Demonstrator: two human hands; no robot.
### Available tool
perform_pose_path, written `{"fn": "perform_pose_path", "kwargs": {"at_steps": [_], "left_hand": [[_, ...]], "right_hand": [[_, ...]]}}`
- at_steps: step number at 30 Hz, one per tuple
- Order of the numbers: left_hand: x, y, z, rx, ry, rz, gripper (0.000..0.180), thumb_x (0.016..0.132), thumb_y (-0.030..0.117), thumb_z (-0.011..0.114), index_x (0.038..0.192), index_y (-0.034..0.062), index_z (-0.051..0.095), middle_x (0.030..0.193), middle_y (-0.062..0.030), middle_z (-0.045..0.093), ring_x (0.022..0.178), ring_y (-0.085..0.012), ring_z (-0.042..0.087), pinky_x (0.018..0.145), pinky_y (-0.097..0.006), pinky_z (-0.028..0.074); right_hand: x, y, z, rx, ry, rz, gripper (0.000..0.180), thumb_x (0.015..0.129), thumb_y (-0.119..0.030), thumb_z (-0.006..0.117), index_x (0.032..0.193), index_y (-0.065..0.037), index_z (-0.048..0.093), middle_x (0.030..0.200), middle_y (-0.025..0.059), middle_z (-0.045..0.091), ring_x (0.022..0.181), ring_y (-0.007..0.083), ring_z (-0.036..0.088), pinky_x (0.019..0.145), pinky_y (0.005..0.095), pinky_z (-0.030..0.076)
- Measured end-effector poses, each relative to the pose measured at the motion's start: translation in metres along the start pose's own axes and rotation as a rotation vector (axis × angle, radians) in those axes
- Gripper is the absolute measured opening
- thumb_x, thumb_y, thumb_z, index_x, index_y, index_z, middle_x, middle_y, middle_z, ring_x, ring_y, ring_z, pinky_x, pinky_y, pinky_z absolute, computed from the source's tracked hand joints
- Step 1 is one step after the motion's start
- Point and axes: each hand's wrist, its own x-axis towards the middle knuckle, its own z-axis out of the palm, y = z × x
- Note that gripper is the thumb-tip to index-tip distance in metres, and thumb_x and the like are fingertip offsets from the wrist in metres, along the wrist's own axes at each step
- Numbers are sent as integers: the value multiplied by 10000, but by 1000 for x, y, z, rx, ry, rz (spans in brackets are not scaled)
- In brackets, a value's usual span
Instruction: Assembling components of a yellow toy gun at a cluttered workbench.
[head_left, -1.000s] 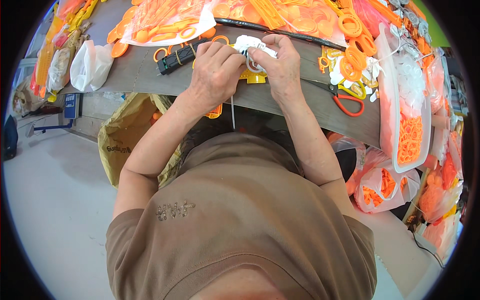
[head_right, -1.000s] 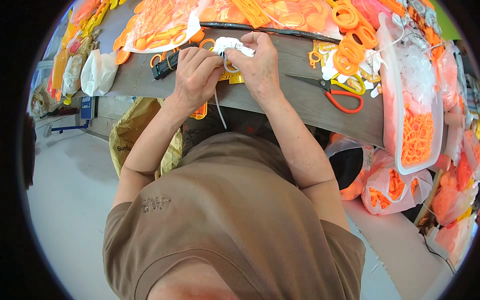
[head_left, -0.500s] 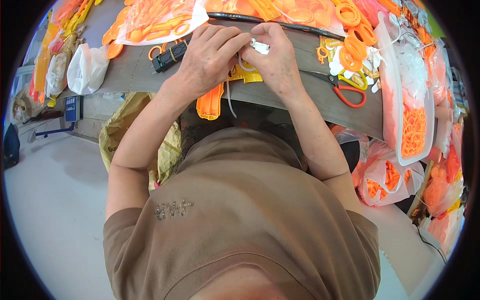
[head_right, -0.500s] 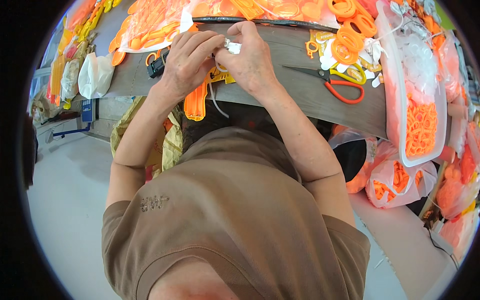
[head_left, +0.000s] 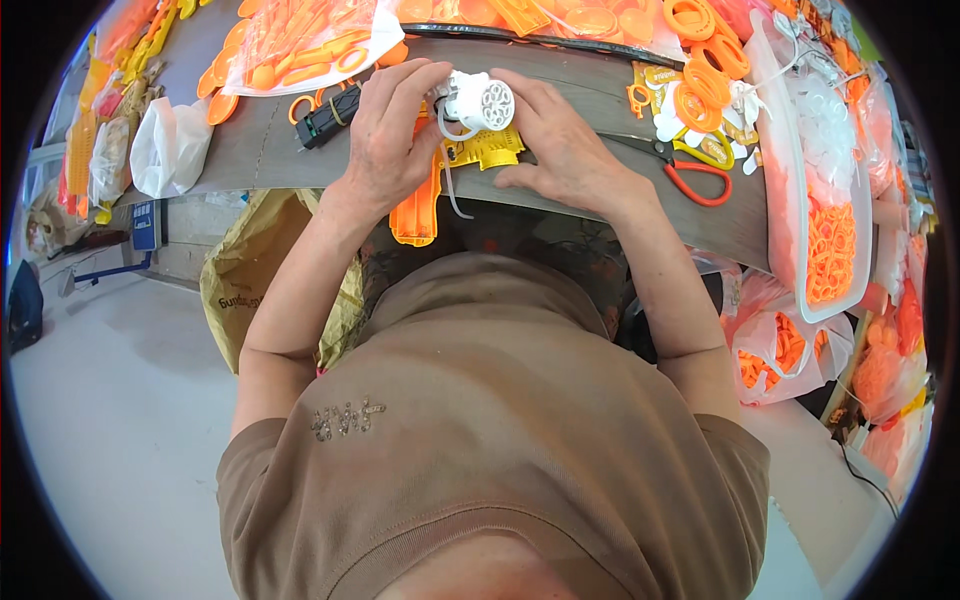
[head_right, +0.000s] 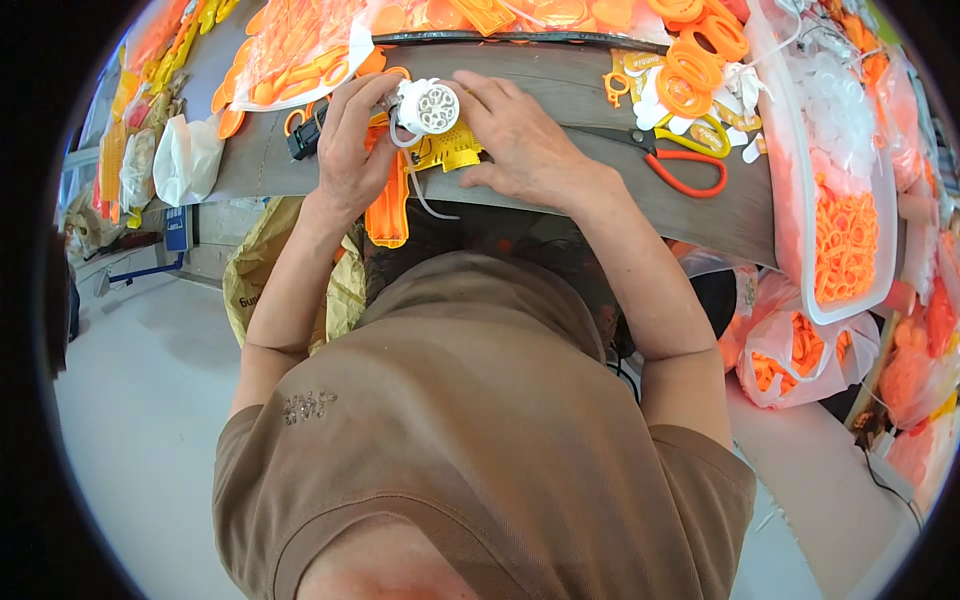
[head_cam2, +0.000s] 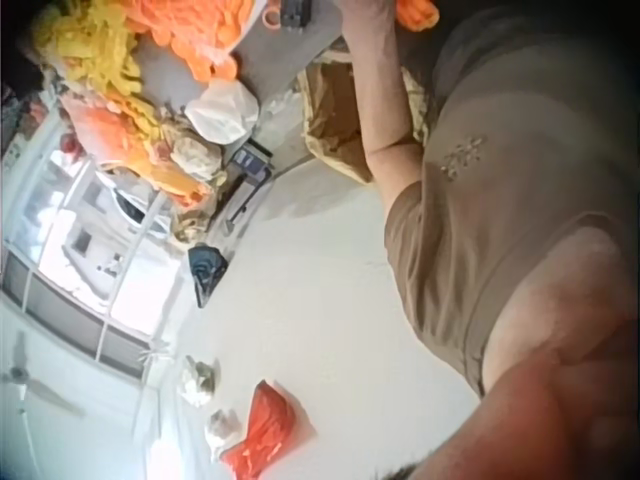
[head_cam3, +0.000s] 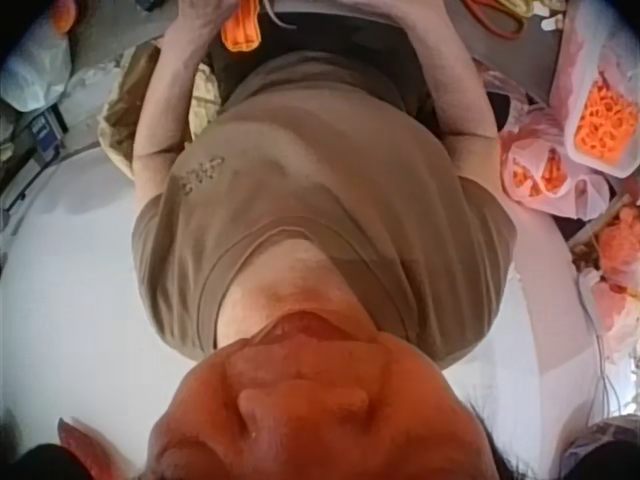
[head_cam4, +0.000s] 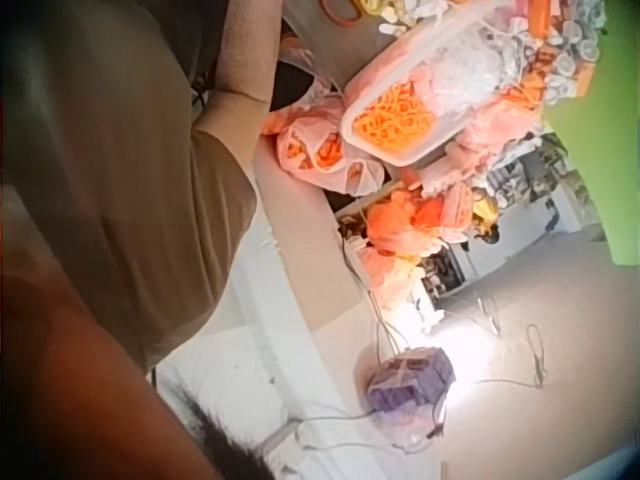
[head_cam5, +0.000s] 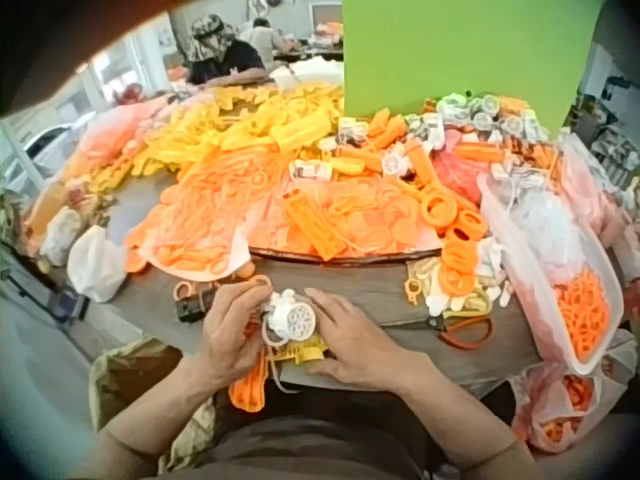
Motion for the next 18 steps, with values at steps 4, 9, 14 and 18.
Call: {"fn": "perform_pose_path", "kwargs": {"at_steps": [4, 9, 14, 18], "left_hand": [[7, 2, -8, 44, -14, 73, 535, 600, -59, 665, 1116, 9, 546, 1064, -152, 576, 931, -315, 554, 803, -376, 447], [13, -1, -12, 19, -38, 114, 490, 635, -17, 695, 1105, 9, 559, 1041, -130, 580, 899, -284, 563, 792, -347, 456], [16, -10, -13, -222, -20, -184, 444, 706, 33, 720, 1121, 15, 564, 1006, -91, 568, 892, -204, 569, 784, -293, 470], [16, -20, -19, -420, -47, -300, 448, 721, 65, 736, 1136, 17, 574, 994, -49, 577, 888, -147, 567, 801, -262, 468]], "right_hand": [[8, -2, -4, 204, -40, 56, 760, 673, -130, 757, 1312, -3, 364, 1304, 154, 393, 1174, 343, 447, 968, 392, 412], [23, -7, -19, 180, 131, -3, 740, 703, -88, 726, 1339, -31, 354, 1205, 146, 431, 1063, 298, 510, 841, 347, 493], [29, -9, -13, 318, 201, 0, 774, 705, -52, 724, 1376, -57, 339, 1189, 121, 478, 1056, 219, 527, 773, 300, 520], [40, -23, -19, 367, 287, 22, 657, 746, -132, 708, 1310, 5, 399, 1219, 169, 503, 1099, 279, 539, 893, 378, 474]]}}
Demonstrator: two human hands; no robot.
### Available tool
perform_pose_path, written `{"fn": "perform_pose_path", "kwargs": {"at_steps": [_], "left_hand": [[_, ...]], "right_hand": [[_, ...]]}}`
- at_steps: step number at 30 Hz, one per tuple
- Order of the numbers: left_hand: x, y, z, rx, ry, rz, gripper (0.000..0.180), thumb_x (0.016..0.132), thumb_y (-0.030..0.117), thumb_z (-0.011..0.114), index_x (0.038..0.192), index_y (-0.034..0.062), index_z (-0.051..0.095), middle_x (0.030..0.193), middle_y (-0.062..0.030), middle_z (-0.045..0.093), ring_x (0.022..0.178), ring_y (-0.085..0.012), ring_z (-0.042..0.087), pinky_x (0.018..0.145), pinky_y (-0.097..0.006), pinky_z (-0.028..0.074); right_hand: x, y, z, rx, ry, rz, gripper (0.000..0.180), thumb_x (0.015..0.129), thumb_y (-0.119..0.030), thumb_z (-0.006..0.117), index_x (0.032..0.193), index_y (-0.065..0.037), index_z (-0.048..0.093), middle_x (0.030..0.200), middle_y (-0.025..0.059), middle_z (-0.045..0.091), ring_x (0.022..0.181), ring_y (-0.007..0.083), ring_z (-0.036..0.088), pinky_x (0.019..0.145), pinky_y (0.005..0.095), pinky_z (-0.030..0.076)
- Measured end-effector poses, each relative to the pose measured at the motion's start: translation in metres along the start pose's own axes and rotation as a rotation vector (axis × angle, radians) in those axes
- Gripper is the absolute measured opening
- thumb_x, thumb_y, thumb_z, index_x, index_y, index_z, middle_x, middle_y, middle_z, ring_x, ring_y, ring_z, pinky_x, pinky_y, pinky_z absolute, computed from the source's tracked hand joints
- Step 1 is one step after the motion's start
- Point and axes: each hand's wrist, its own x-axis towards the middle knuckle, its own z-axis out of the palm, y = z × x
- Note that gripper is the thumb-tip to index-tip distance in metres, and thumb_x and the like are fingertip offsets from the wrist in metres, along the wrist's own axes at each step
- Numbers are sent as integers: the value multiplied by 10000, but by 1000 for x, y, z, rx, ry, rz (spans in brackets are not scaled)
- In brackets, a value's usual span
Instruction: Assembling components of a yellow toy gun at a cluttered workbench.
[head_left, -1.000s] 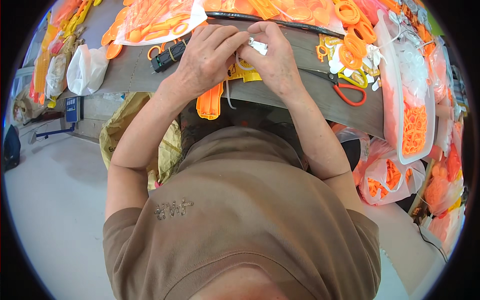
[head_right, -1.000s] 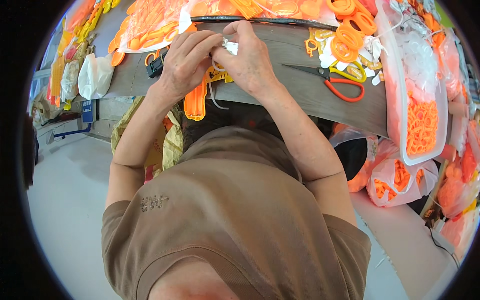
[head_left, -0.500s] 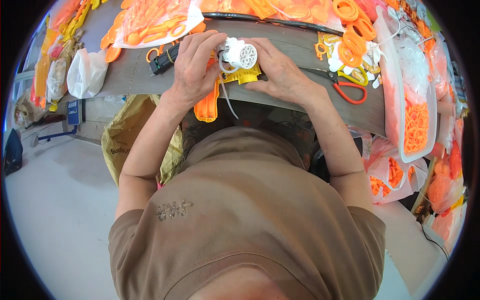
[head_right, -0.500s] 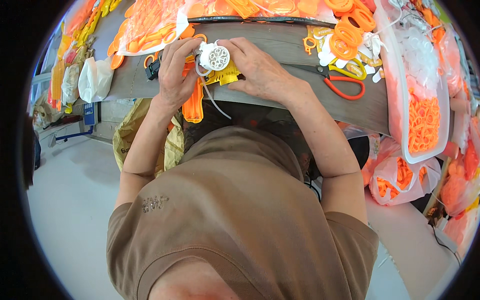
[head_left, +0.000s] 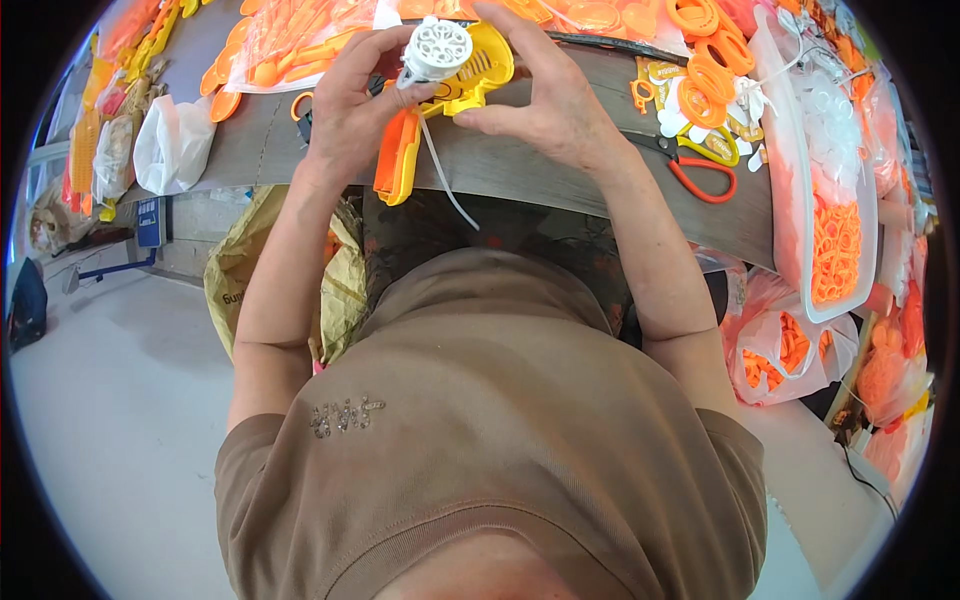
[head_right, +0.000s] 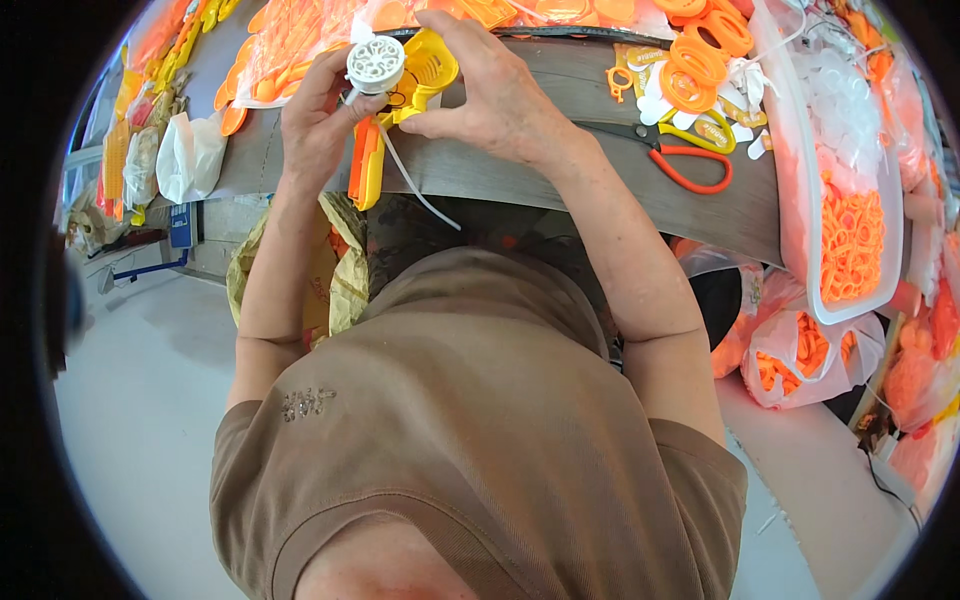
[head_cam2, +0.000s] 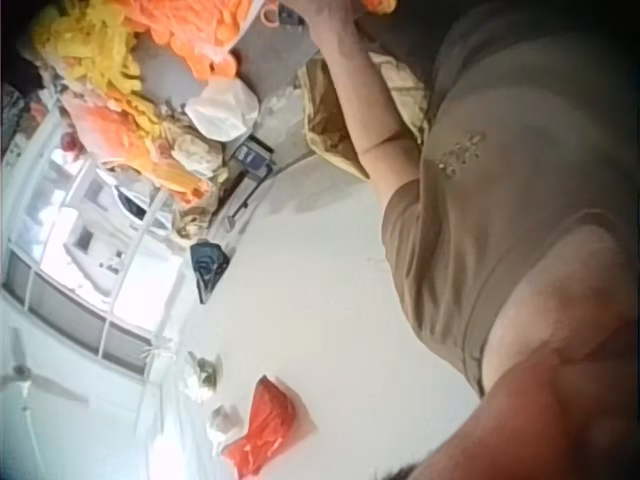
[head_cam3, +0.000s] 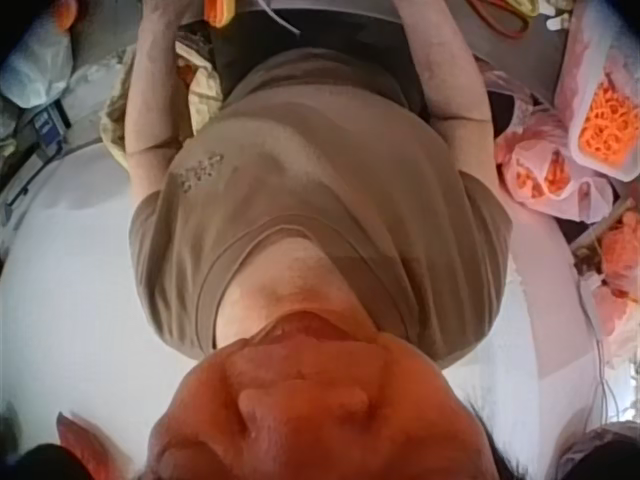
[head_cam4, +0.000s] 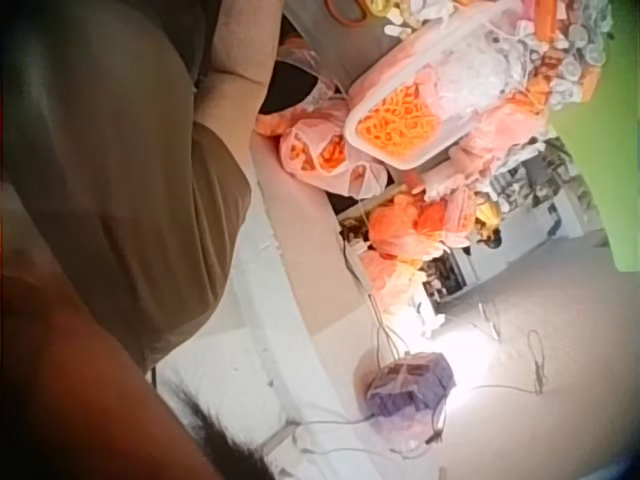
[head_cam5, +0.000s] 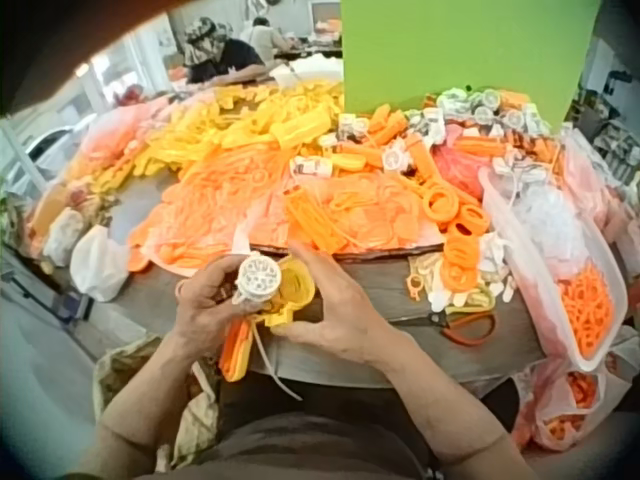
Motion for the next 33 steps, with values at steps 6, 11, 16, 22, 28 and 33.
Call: {"fn": "perform_pose_path", "kwargs": {"at_steps": [6, 11, 16, 22, 28, 33], "left_hand": [[5, -8, -12, -259, -102, -142, 488, 756, -36, 678, 1220, -29, 530, 1118, -59, 528, 1050, -165, 537, 937, -288, 430], [3, -12, -10, -294, -83, -153, 474, 757, -40, 678, 1210, -23, 539, 1069, -40, 534, 1039, -156, 541, 920, -280, 438], [-1, -16, -9, -283, -52, -173, 443, 760, -33, 683, 1183, -21, 554, 1030, -25, 538, 1023, -145, 544, 897, -273, 447], [0, -13, -9, -310, -39, -191, 422, 768, -13, 684, 1172, -23, 560, 1021, -25, 536, 993, -139, 543, 893, -277, 441], [1, -11, -11, -178, -75, -113, 410, 766, -8, 686, 1160, -21, 573, 1013, -24, 540, 983, -138, 543, 882, -272, 444], [2, -11, -13, -217, -82, -118, 421, 761, 5, 696, 1163, -20, 576, 988, -19, 534, 970, -130, 550, 857, -259, 456]], "right_hand": [[9, 1, 4, 279, -78, 146, 781, 785, -67, 706, 1411, 9, 245, 1331, 141, 423, 1179, 233, 486, 951, 349, 439], [6, 22, 21, 597, -59, 220, 780, 788, 31, 673, 1419, 20, 213, 1336, 126, 408, 1193, 206, 463, 973, 341, 428], [1, 9, 21, 875, 7, 266, 769, 792, 92, 634, 1423, 27, 199, 1364, 136, 383, 1195, 213, 461, 965, 343, 437], [2, 11, 24, 887, 34, 236, 765, 783, 105, 634, 1417, 26, 213, 1378, 143, 375, 1212, 222, 449, 973, 343, 430], [2, 11, 24, 896, 54, 243, 726, 786, 104, 630, 1398, 33, 246, 1372, 143, 381, 1217, 224, 444, 980, 347, 426], [10, 40, 33, 803, 14, -115, 721, 786, 101, 631, 1394, 35, 250, 1366, 146, 386, 1218, 227, 445, 979, 349, 428]]}}
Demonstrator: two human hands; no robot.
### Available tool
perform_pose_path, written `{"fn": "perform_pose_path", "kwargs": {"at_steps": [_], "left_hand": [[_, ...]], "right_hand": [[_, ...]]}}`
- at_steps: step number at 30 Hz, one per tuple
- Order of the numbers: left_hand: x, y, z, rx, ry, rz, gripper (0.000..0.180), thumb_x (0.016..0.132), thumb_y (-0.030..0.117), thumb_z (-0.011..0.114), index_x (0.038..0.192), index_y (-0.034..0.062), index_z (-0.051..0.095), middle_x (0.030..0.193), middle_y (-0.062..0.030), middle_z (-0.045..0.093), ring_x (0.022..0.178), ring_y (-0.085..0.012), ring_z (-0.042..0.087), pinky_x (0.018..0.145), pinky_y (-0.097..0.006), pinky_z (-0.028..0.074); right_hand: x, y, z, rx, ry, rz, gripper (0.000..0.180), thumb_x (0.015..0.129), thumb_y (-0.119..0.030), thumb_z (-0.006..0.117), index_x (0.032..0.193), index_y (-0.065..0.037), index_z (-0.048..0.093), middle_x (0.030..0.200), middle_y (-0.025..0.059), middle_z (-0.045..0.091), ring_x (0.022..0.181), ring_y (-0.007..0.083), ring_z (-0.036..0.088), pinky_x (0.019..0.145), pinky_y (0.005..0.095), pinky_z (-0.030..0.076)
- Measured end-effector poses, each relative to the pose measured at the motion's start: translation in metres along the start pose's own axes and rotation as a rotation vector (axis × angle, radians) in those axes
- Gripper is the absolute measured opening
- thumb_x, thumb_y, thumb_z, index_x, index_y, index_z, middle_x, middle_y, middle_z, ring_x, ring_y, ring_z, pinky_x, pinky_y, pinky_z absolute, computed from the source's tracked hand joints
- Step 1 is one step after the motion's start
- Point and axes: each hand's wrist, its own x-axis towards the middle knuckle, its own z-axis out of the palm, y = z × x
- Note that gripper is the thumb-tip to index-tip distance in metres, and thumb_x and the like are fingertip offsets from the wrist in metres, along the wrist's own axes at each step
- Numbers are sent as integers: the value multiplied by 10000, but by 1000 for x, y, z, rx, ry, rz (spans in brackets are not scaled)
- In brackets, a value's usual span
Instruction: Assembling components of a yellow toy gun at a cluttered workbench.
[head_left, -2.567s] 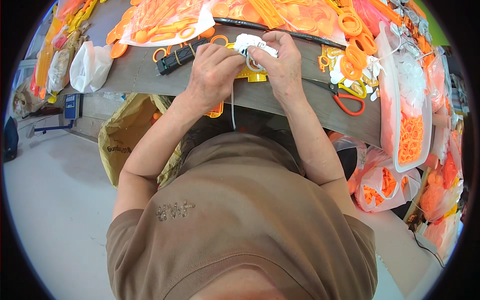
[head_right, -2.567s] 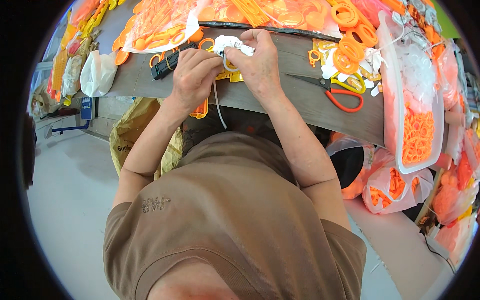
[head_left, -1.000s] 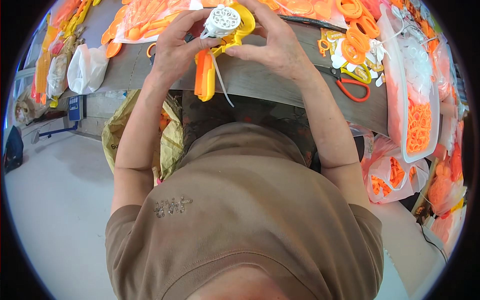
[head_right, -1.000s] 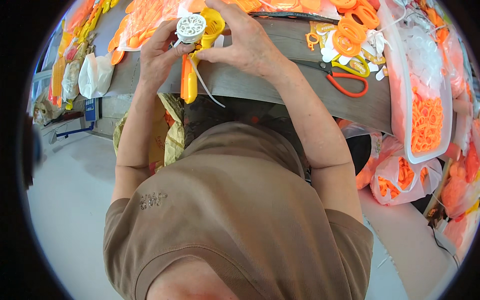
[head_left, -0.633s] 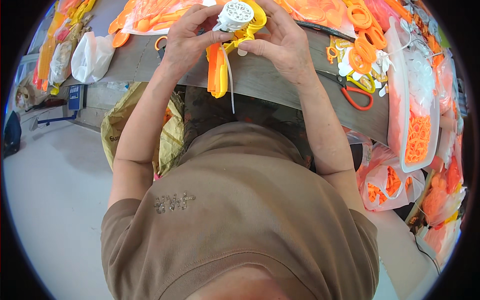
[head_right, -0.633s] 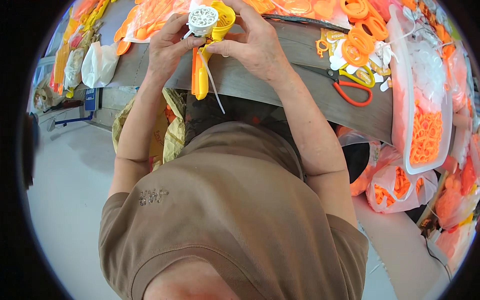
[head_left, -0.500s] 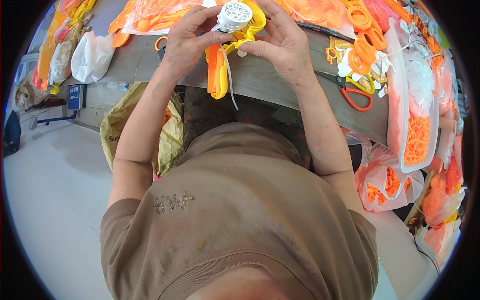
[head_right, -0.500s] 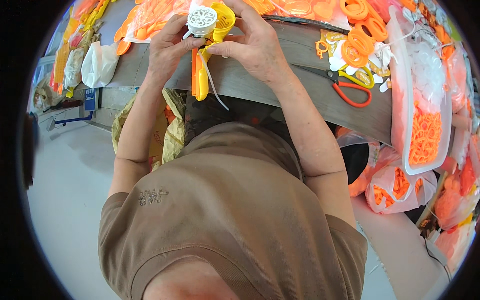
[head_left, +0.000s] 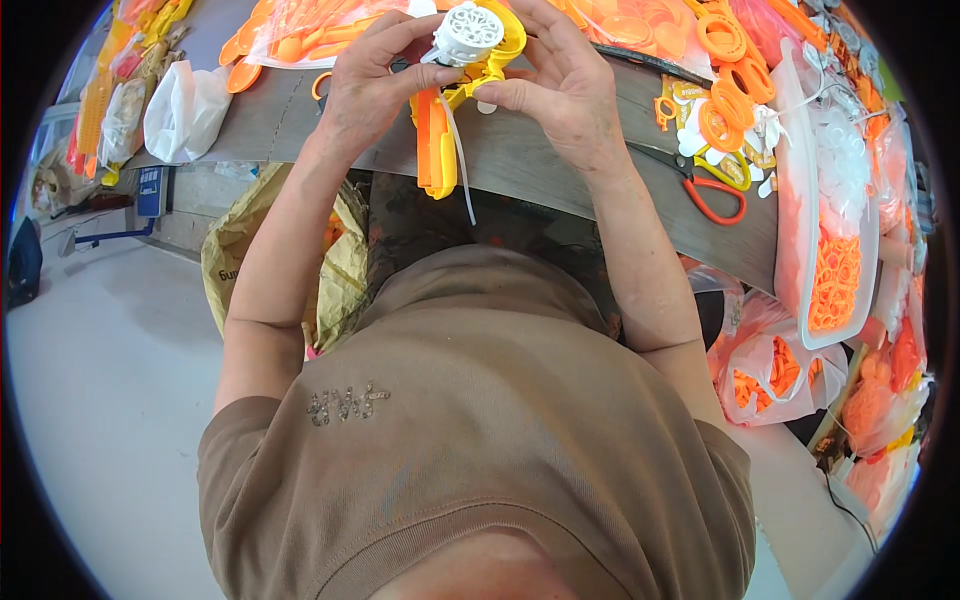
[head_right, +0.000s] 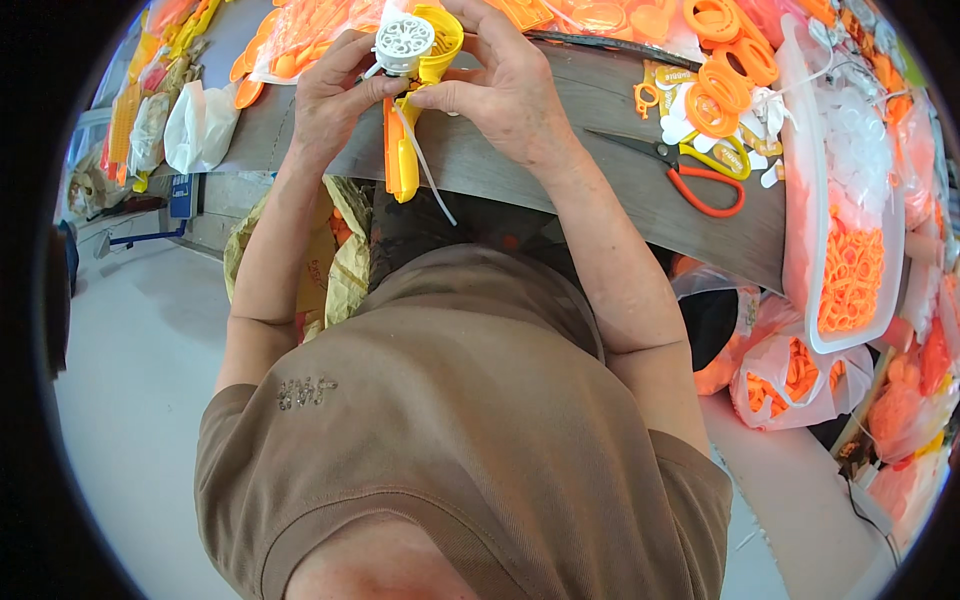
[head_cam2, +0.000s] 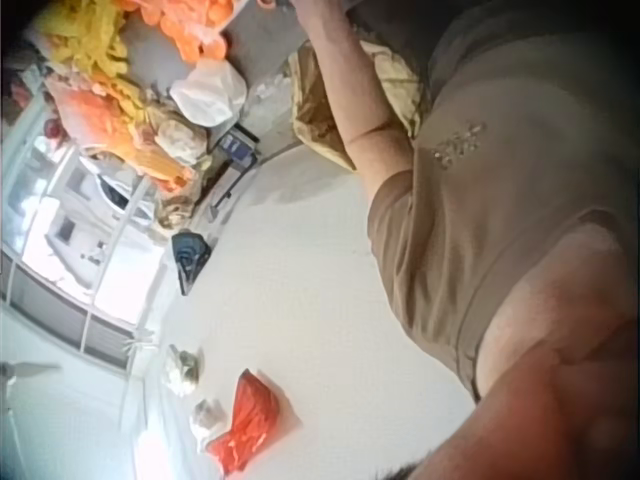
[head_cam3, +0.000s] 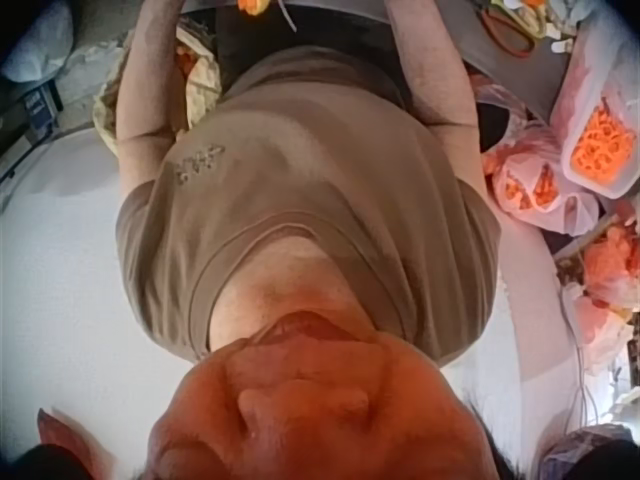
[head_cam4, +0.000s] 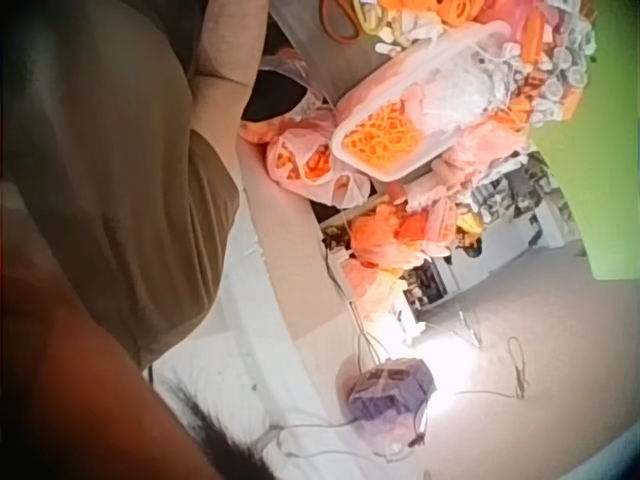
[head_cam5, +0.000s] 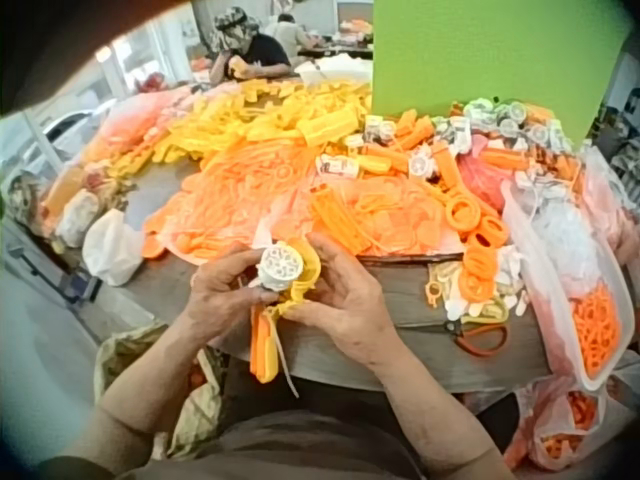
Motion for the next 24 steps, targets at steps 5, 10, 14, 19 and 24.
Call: {"fn": "perform_pose_path", "kwargs": {"at_steps": [5, 10, 14, 19, 24], "left_hand": [[-3, 8, 6, 81, 58, -26, 427, 740, 43, 721, 1147, -6, 601, 929, -15, 547, 888, -115, 551, 793, -243, 459], [-2, 16, 2, 220, 84, 10, 434, 716, 66, 741, 1130, 7, 627, 861, -16, 561, 805, -101, 544, 731, -230, 454], [0, 20, 0, 235, 42, -5, 421, 716, 73, 738, 1116, 5, 630, 859, -28, 569, 811, -114, 549, 714, -250, 458], [11, 24, 22, 596, -28, 218, 447, 673, 95, 751, 1093, 17, 619, 887, -120, 573, 825, -275, 569, 717, -345, 472], [24, 21, 62, 754, -55, 351, 323, 635, 115, 726, 943, 68, 641, 808, -84, 531, 777, -261, 535, 697, -372, 431]], "right_hand": [[-2, -20, 19, -3, 195, 310, 731, 777, 92, 643, 1392, 32, 253, 1354, 150, 400, 1207, 229, 457, 968, 346, 436], [-1, -31, 34, -33, 211, 285, 724, 763, 85, 650, 1378, 31, 271, 1328, 162, 428, 1176, 234, 490, 923, 343, 470], [5, -49, 41, -239, 219, 378, 755, 753, 52, 676, 1387, -1, 271, 1317, 179, 436, 1173, 242, 495, 904, 337, 487], [-18, -45, 8, -477, 166, 286, 816, 665, -20, 737, 1380, -63, 346, 1231, 124, 505, 1090, 228, 541, 860, 329, 491], [-42, -52, -28, -974, 62, 481, 826, 647, -103, 770, 1368, -90, 368, 1145, 146, 539, 1079, 280, 515, 928, 375, 423]]}}
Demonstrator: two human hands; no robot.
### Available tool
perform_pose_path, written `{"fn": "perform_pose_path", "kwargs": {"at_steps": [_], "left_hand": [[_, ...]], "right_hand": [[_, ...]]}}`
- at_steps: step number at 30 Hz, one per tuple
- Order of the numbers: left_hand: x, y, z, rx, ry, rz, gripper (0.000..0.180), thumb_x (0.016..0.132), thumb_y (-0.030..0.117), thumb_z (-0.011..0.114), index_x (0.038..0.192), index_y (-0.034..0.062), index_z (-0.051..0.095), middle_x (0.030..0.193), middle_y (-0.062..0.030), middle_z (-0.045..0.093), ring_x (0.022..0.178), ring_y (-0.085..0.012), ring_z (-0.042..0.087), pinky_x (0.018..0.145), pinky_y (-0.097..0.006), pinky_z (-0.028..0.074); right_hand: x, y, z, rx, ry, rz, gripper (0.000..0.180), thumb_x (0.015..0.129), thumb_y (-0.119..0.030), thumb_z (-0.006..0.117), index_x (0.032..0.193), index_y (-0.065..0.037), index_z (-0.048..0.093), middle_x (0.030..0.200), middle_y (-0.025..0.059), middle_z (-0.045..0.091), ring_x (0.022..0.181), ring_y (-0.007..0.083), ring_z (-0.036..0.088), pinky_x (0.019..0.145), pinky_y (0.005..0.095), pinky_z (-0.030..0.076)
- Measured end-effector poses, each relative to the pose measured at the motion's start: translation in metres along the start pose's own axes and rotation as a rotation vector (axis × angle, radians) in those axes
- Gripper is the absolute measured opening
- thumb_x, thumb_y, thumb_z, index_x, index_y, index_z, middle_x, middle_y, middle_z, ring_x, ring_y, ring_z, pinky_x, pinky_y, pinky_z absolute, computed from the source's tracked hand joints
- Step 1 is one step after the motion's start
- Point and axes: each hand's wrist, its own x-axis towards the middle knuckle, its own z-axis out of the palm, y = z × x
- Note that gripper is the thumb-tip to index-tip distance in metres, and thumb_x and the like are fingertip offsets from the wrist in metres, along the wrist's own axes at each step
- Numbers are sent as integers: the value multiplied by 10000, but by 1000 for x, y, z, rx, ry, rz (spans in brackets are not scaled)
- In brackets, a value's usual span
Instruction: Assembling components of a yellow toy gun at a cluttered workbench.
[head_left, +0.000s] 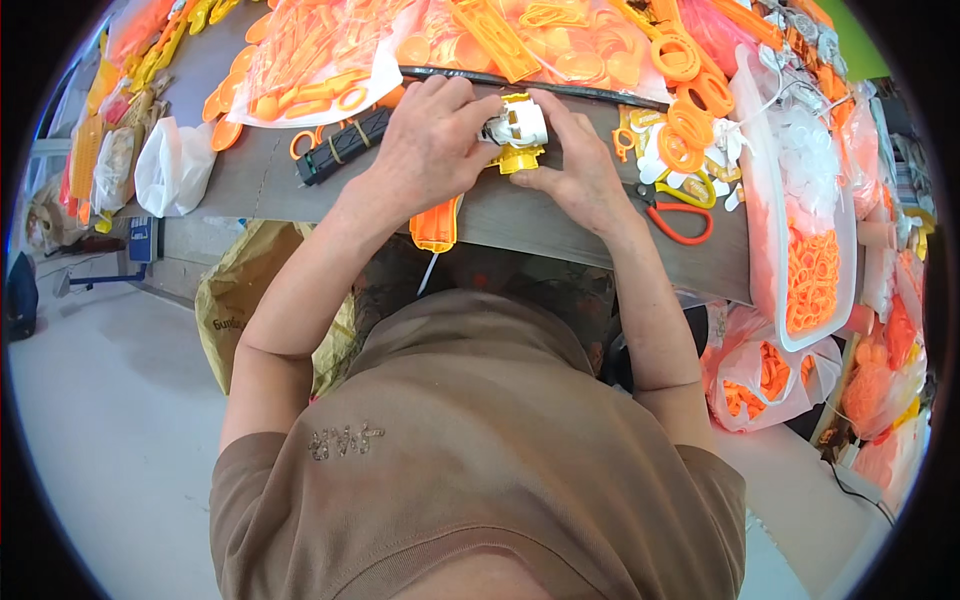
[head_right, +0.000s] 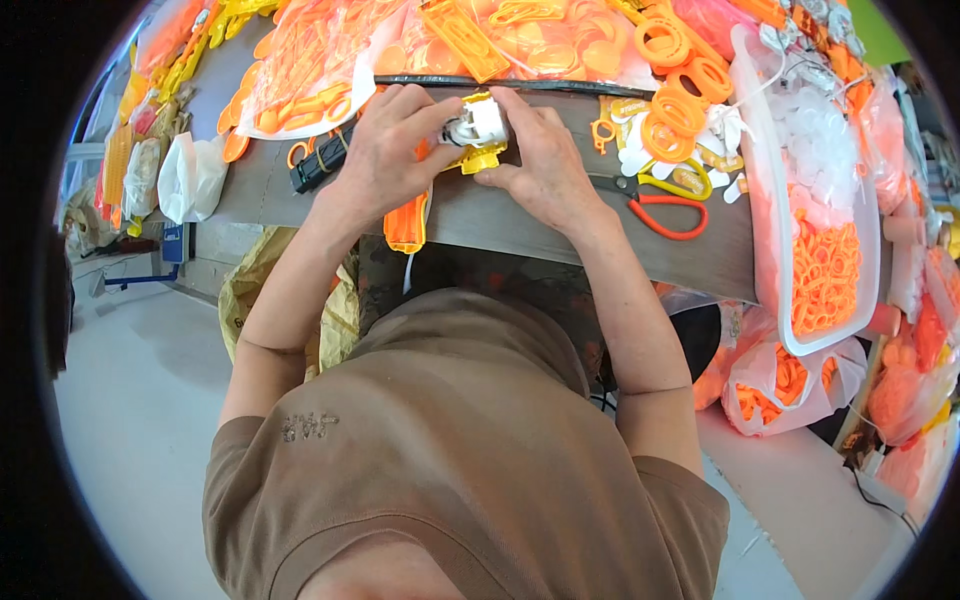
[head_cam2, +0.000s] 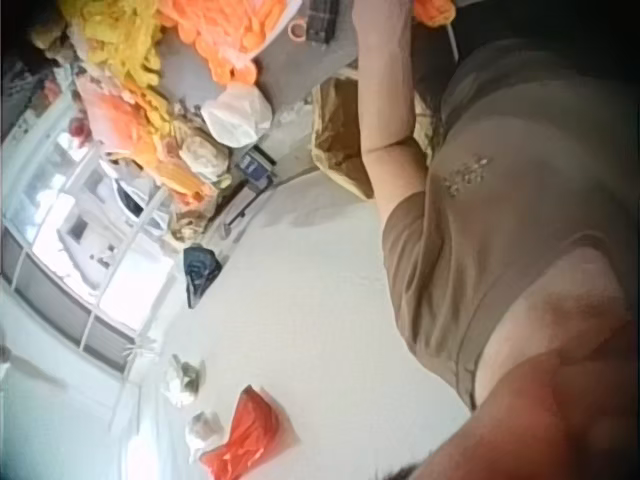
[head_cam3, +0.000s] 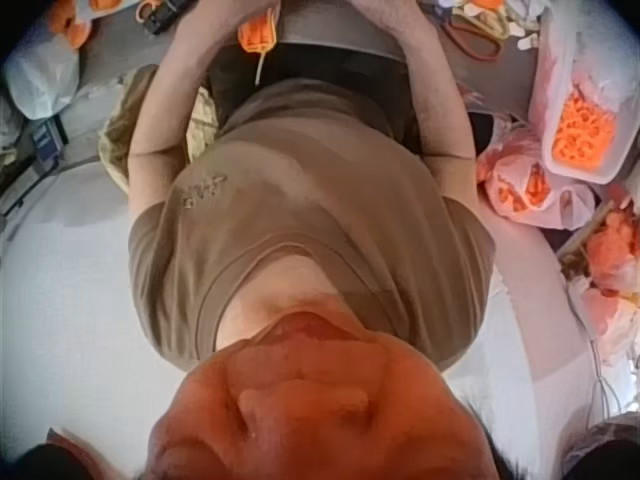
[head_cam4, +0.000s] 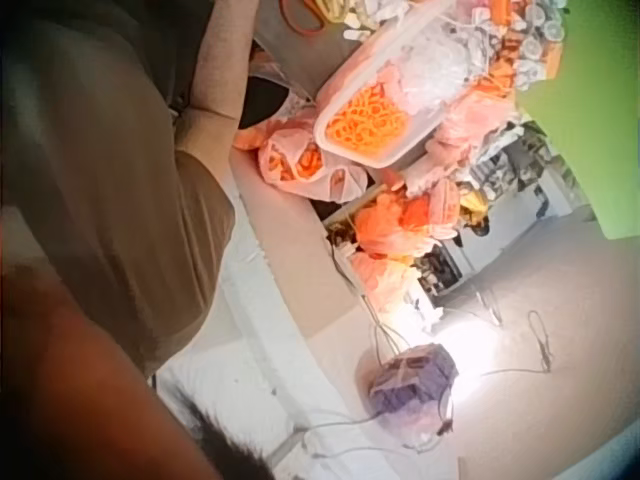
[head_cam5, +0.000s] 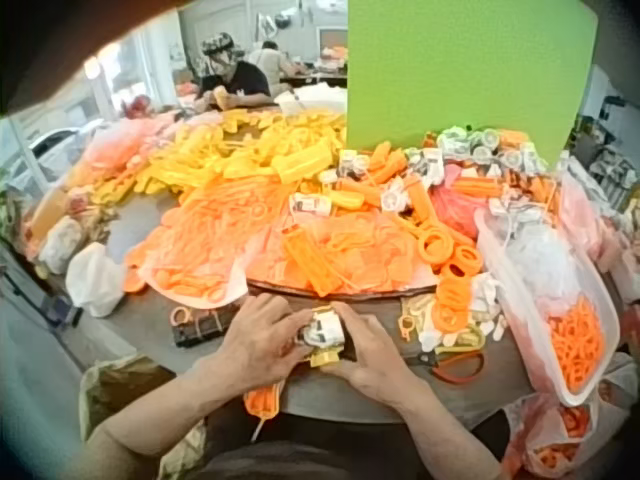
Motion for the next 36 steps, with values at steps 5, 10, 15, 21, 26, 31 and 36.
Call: {"fn": "perform_pose_path", "kwargs": {"at_steps": [5, 10, 15, 21, 26, 31, 36], "left_hand": [[9, -10, 15, 92, 1, -22, 337, 620, 160, 726, 936, 71, 650, 824, -71, 542, 813, -258, 531, 714, -372, 430], [-10, -9, -15, -2, 127, -112, 429, 681, 224, 751, 1059, 58, 637, 987, -117, 591, 916, -288, 545, 818, -399, 442], [-50, 7, -24, 42, 47, -90, 355, 753, 148, 688, 1091, 59, 627, 1181, -134, 559, 1142, -339, 483, 951, -421, 383], [-64, 2, -2, 74, 29, -82, 363, 774, 146, 668, 1124, 69, 609, 1199, -141, 539, 1162, -350, 454, 972, -432, 375], [-69, -2, 9, 100, 70, -100, 357, 800, 153, 652, 1138, 53, 596, 1198, -142, 541, 1156, -360, 455, 970, -433, 380], [-64, 6, 7, 47, 177, -102, 361, 791, 124, 662, 1135, 35, 597, 1199, -145, 556, 1154, -343, 470, 963, -413, 391], [-96, 46, -28, -253, 277, -245, 244, 813, 66, 649, 1043, -8, 621, 1021, -124, 616, 937, -236, 587, 805, -310, 464]], "right_hand": [[6, -3, 6, -221, 95, 62, 778, 681, -110, 753, 1357, -86, 368, 1091, 167, 544, 1045, 333, 489, 903, 411, 399], [-22, -16, 12, -318, 313, -170, 593, 716, -96, 728, 1242, -28, 464, 1074, 172, 567, 979, 318, 535, 846, 393, 441], [-87, -30, 47, 236, -252, -61, 341, 806, -83, 651, 1123, 6, 567, 1021, 147, 593, 931, 247, 585, 777, 329, 480], [-80, -27, 81, 680, -401, -8, 316, 858, -67, 584, 1162, 19, 566, 975, 95, 597, 894, 163, 574, 769, 274, 465], [-90, -33, 25, 691, -444, 90, 242, 890, -81, 554, 1104, 19, 606, 978, 96, 612, 892, 133, 590, 757, 246, 459], [-110, -27, 15, 232, -566, -78, 314, 846, -149, 629, 1126, -11, 598, 952, 123, 640, 877, 262, 616, 792, 334, 483], [-120, -25, -54, -27, -92, 135, 273, 814, -75, 627, 1077, -8, 591, 994, 138, 617, 937, 292, 593, 813, 351, 473]]}}
